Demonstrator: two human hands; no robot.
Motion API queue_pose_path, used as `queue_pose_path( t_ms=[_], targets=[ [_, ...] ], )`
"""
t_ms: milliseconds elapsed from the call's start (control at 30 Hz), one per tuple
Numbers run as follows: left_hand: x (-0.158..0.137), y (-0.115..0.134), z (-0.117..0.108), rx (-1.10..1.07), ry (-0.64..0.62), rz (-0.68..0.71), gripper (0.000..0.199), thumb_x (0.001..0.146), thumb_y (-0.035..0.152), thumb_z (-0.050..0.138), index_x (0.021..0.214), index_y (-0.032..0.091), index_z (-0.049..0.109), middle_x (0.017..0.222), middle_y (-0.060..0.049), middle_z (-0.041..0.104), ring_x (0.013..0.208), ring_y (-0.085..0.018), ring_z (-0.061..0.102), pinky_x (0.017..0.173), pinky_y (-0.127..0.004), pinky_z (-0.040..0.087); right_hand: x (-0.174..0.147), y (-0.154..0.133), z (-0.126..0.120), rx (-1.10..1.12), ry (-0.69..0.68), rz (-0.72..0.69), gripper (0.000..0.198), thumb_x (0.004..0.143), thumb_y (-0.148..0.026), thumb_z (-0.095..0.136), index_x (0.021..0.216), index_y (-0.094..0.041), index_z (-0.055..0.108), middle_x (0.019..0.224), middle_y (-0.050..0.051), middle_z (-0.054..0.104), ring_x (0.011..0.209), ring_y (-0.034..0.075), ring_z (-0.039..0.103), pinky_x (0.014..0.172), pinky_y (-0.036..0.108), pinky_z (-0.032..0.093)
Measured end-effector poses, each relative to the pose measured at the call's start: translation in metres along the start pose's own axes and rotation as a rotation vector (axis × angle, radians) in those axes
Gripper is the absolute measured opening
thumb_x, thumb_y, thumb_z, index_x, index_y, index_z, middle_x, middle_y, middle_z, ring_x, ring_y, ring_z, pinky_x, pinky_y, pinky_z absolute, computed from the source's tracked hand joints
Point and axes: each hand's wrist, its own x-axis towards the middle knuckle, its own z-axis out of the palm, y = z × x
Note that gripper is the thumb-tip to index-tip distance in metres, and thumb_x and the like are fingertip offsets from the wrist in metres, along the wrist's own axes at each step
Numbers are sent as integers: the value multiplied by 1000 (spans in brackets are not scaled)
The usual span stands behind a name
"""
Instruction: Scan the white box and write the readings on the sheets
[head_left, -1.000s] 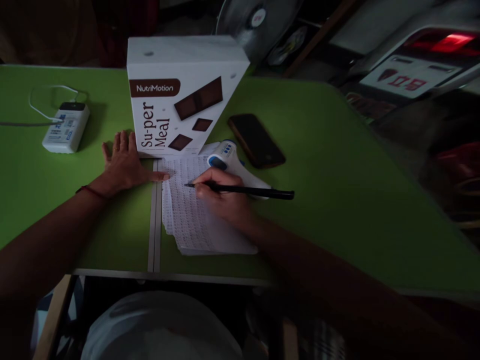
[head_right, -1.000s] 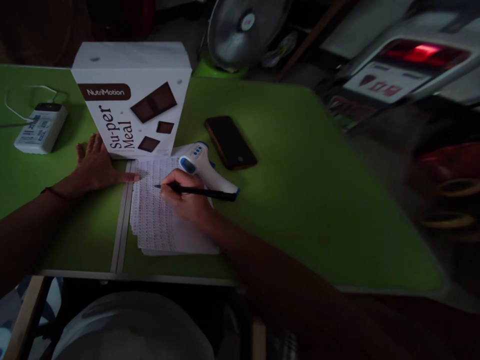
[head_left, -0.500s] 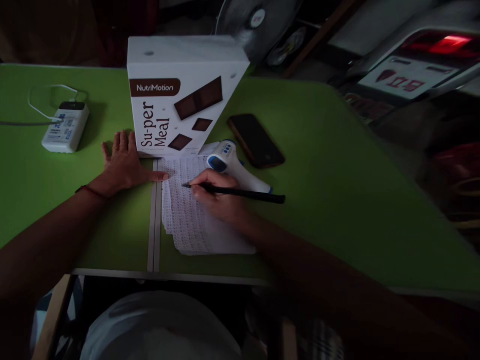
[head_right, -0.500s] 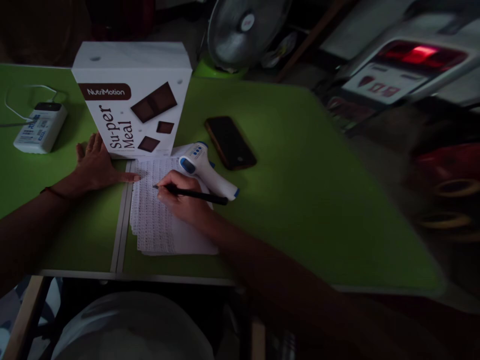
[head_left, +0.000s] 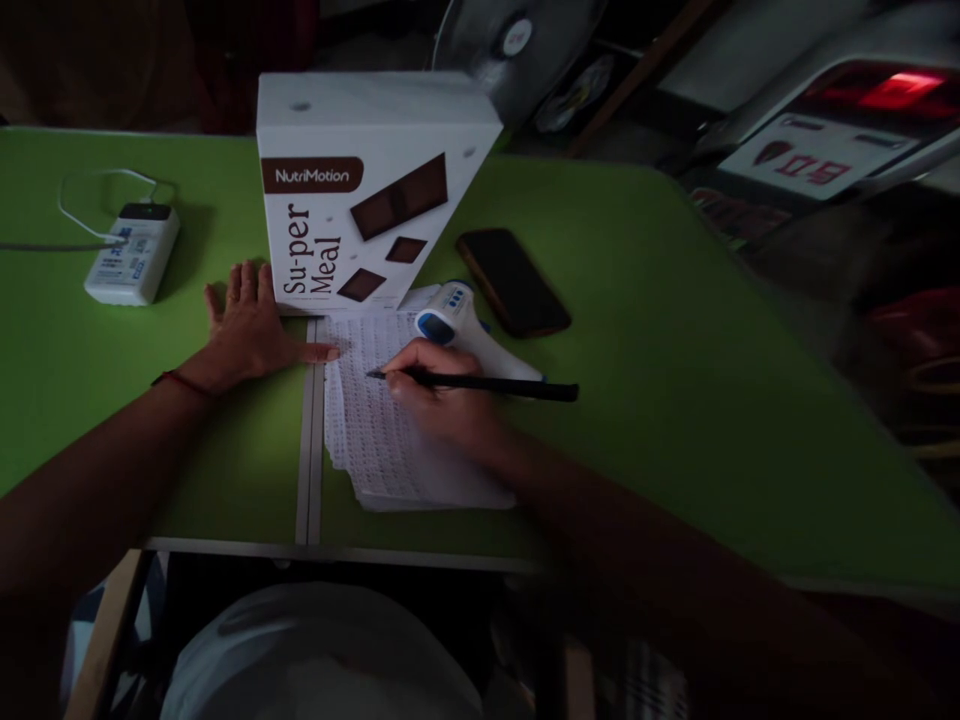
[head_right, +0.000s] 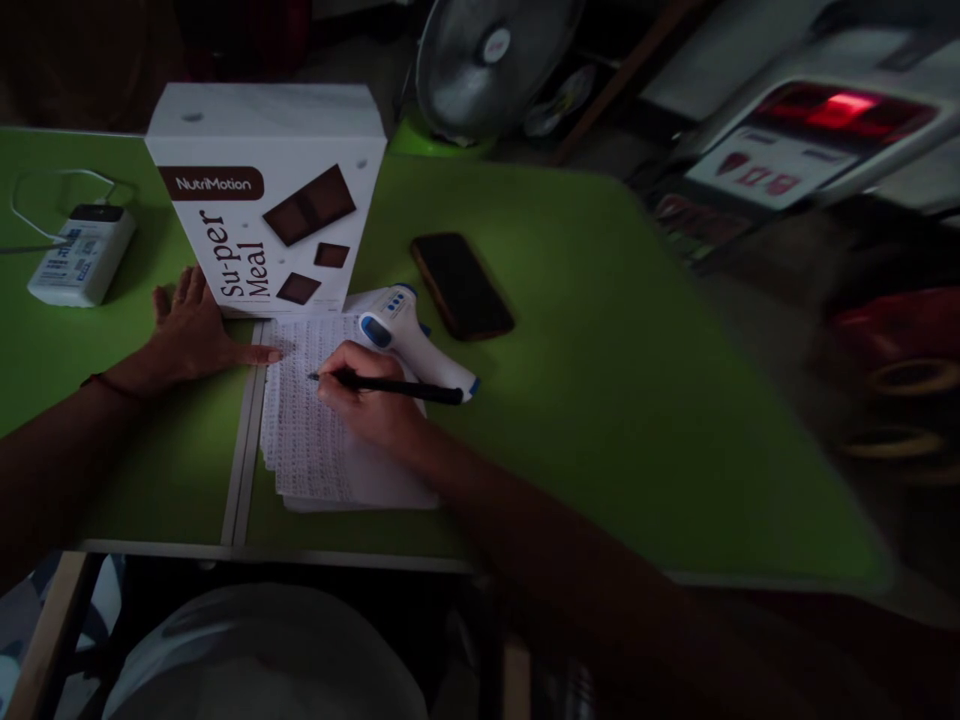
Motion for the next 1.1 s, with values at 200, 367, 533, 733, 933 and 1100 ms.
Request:
queue_pose_path(
  t_ms=[200, 367, 533, 733, 933, 1100],
  targets=[
    [0, -1, 1, -22, 26, 14, 155, 54, 96, 71, 169, 12, 9, 175, -23, 4, 161, -48, -1, 128, -65, -1, 1, -3, -1, 16, 12, -21, 8, 75, -18, 59, 70, -24, 59, 61, -4, 61, 54, 12, 51, 51, 26, 42],
    [2, -3, 3, -36, 21, 23, 155, 54, 98, 69, 169, 13, 9, 175, -21, 3, 161, -48, -1, 127, -66, -2, 1, -2, 1, 17, 23, -14, 6, 75, -19, 59, 71, -24, 58, 60, -4, 59, 53, 12, 49, 51, 26, 40],
    [2, -2, 2, -26, 25, 9, 156, 54, 97, 70, 169, 11, 8, 175, -21, 3, 161, -46, -1, 128, -65, -2, 0, -2, 1, 30, 56, -26, 5, 75, -19, 59, 72, -24, 59, 60, -4, 57, 53, 12, 49, 51, 26, 40],
    [1, -1, 1, -15, 27, 12, 156, 55, 95, 71, 168, 9, 9, 174, -23, 5, 161, -46, 0, 128, -65, 0, 0, -4, 0, 1, 47, -2, 6, 74, -19, 58, 69, -23, 56, 59, -3, 57, 52, 12, 48, 50, 26, 42],
    [1, -1, 2, -38, 27, 13, 156, 53, 96, 71, 169, 13, 9, 175, -21, 4, 160, -48, -1, 128, -66, -2, 0, -3, -1, -1, 47, -8, 5, 74, -22, 58, 69, -24, 58, 59, -4, 57, 52, 12, 48, 51, 27, 42],
    [0, -1, 0, -22, 18, 13, 154, 55, 96, 71, 169, 14, 9, 175, -22, 5, 160, -50, -2, 128, -66, 0, 0, -1, 0, -13, 83, -8, 6, 75, -22, 58, 69, -24, 57, 59, -3, 58, 52, 12, 49, 51, 27, 41]
  ],
)
